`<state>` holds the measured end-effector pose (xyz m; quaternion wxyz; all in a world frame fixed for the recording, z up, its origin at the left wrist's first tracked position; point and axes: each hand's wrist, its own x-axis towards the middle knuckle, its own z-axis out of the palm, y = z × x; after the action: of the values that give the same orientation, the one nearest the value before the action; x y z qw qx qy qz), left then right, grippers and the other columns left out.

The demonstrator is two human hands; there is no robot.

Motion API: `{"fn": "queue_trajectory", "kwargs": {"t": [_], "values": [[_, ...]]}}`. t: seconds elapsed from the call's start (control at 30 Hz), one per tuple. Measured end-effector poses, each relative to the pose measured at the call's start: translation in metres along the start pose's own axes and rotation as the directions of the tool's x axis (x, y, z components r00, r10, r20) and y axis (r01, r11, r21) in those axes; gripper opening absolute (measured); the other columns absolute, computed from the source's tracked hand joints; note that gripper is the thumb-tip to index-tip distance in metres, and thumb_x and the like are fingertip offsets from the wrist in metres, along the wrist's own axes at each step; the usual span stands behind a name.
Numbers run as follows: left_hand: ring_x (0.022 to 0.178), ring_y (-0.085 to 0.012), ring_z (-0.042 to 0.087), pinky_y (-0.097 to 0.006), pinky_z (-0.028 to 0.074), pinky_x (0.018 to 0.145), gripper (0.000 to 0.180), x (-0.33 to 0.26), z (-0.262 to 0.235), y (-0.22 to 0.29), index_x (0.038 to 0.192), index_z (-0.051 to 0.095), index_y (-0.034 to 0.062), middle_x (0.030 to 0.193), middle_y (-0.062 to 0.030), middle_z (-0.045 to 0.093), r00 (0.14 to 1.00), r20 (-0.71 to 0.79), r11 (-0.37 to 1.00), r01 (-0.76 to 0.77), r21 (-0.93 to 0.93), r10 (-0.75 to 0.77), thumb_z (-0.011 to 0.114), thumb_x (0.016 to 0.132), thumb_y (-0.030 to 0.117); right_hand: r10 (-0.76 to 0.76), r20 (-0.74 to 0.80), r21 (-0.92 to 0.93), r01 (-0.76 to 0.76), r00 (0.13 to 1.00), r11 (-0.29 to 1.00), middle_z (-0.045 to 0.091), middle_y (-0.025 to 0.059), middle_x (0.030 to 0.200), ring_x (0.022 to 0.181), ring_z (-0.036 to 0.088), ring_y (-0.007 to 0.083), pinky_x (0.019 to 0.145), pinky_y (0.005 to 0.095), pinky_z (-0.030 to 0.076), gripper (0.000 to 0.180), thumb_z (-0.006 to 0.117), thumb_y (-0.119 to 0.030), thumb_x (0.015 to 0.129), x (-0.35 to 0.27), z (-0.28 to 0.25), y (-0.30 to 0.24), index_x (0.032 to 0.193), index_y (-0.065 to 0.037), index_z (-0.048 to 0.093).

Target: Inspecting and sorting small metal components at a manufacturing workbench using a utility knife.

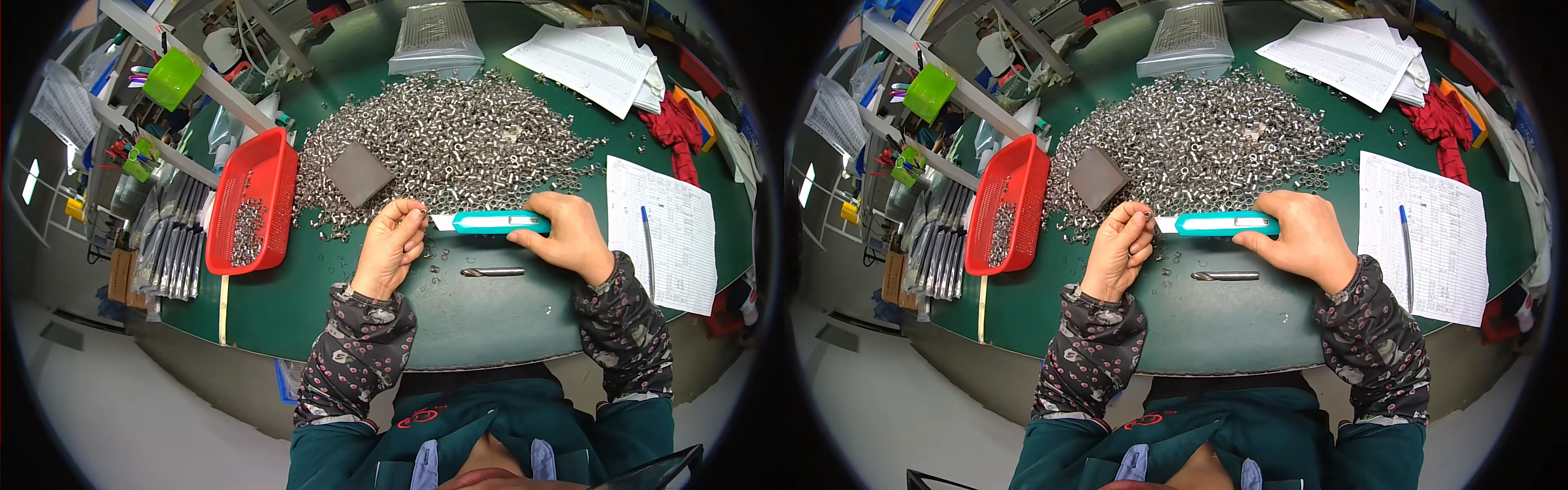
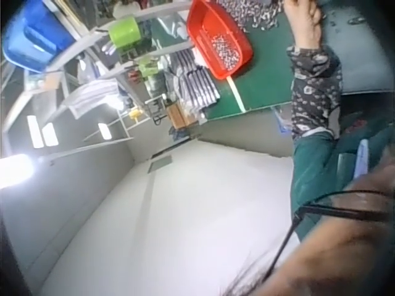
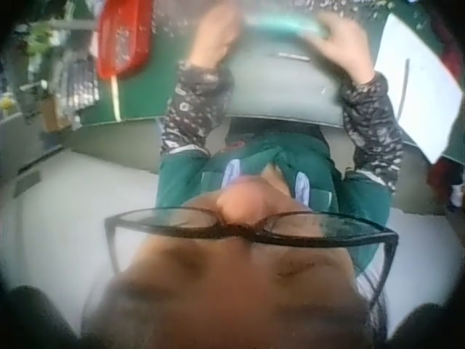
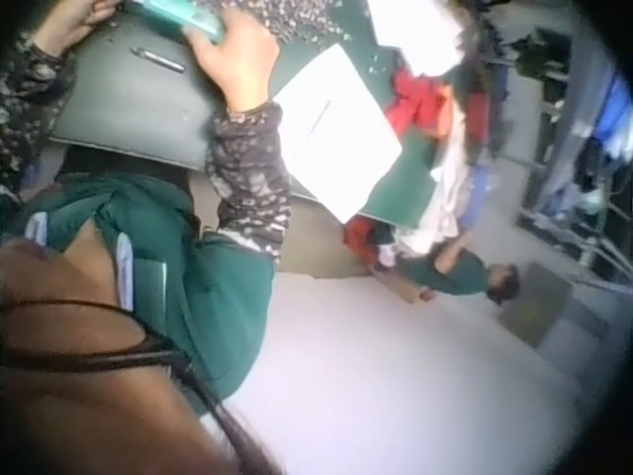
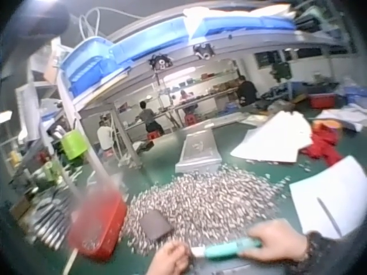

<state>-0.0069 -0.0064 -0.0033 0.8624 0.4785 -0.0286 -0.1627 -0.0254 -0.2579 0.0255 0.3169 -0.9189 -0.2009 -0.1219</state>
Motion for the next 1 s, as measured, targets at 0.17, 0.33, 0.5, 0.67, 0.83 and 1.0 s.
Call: {"fn": "queue_trajectory", "kwargs": {"t": [0.17, 0.33, 0.5, 0.67, 0.83, 1.0], "values": [[0.046, -0.0010, 0.032, -0.013, 0.024, 0.035, 0.007, 0.0003, 0.0003, -0.0007, 0.092, 0.051, 0.0055, 0.075, -0.0014, 0.052, 1.000, 0.028, 0.999, 0.002, 0.038, -0.003, 0.051, 0.085, 0.009, 0.002, 0.004, 0.001, -0.002, 1.000, 1.000, 0.054, 0.0120, 0.063, 0.060, 0.055, 0.0306, 0.053, 0.0389, 0.042, 0.032, 0.066, -0.034, 0.066, 0.0000, 0.0003, 0.0001, 0.071, -0.003, 0.057], [0.045, -0.0006, 0.033, -0.013, 0.024, 0.035, 0.008, -0.0018, 0.0081, 0.0005, 0.092, 0.050, 0.0055, 0.077, -0.0032, 0.053, 0.999, 0.035, 0.999, -0.011, 0.048, 0.010, 0.051, 0.086, 0.009, 0.041, 0.057, 0.036, -0.043, 0.998, 0.998, 0.054, 0.0131, 0.061, 0.059, 0.054, 0.0322, 0.052, 0.0398, 0.041, 0.034, 0.062, -0.037, 0.069, 0.0005, -0.0011, -0.0011, 0.069, -0.003, 0.055], [0.044, -0.0003, 0.033, -0.013, 0.024, 0.035, 0.008, -0.0014, 0.0058, 0.0005, 0.092, 0.050, 0.0054, 0.077, -0.0041, 0.054, 1.000, 0.019, 0.995, -0.022, 0.093, 0.021, 0.050, 0.086, 0.010, 0.057, 0.101, 0.015, -0.059, 0.993, 0.998, 0.053, 0.0131, 0.058, 0.057, 0.053, 0.0327, 0.052, 0.0407, 0.040, 0.035, 0.061, -0.038, 0.070, 0.0009, -0.0016, -0.0024, 0.067, -0.004, 0.054], [0.044, -0.0002, 0.033, -0.013, 0.024, 0.035, 0.011, -0.0016, 0.0057, -0.0001, 0.094, 0.052, 0.0045, 0.076, -0.0031, 0.054, 0.999, 0.014, 0.996, -0.032, 0.089, 0.031, 0.052, 0.085, 0.012, 0.079, 0.130, 0.035, -0.084, 0.988, 0.996, 0.053, 0.0134, 0.057, 0.056, 0.053, 0.0328, 0.051, 0.0413, 0.039, 0.035, 0.061, -0.039, 0.070, 0.0004, -0.0014, -0.0040, 0.067, -0.004, 0.054], [0.044, -0.0003, 0.033, -0.013, 0.024, 0.036, 0.011, -0.0015, 0.0061, 0.0002, 0.094, 0.052, 0.0041, 0.076, -0.0028, 0.054, 1.000, -0.004, 0.995, -0.027, 0.095, 0.028, 0.052, 0.085, 0.011, 0.080, 0.138, 0.028, -0.084, 0.987, 0.996, 0.052, 0.0138, 0.055, 0.054, 0.052, 0.0332, 0.049, 0.0415, 0.038, 0.036, 0.060, -0.039, 0.071, 0.0003, 0.0010, -0.0029, 0.066, -0.004, 0.054], [0.044, -0.0003, 0.033, -0.013, 0.024, 0.036, 0.010, -0.0016, 0.0065, -0.0013, 0.093, 0.051, 0.0044, 0.076, -0.0034, 0.055, 0.997, -0.020, 0.989, -0.072, 0.132, 0.075, 0.052, 0.085, 0.009, 0.097, 0.152, 0.040, -0.105, 0.984, 0.994, 0.051, 0.0142, 0.053, 0.053, 0.052, 0.0336, 0.049, 0.0420, 0.038, 0.037, 0.060, -0.040, 0.071, -0.0002, 0.0022, -0.0015, 0.065, -0.004, 0.054]]}}
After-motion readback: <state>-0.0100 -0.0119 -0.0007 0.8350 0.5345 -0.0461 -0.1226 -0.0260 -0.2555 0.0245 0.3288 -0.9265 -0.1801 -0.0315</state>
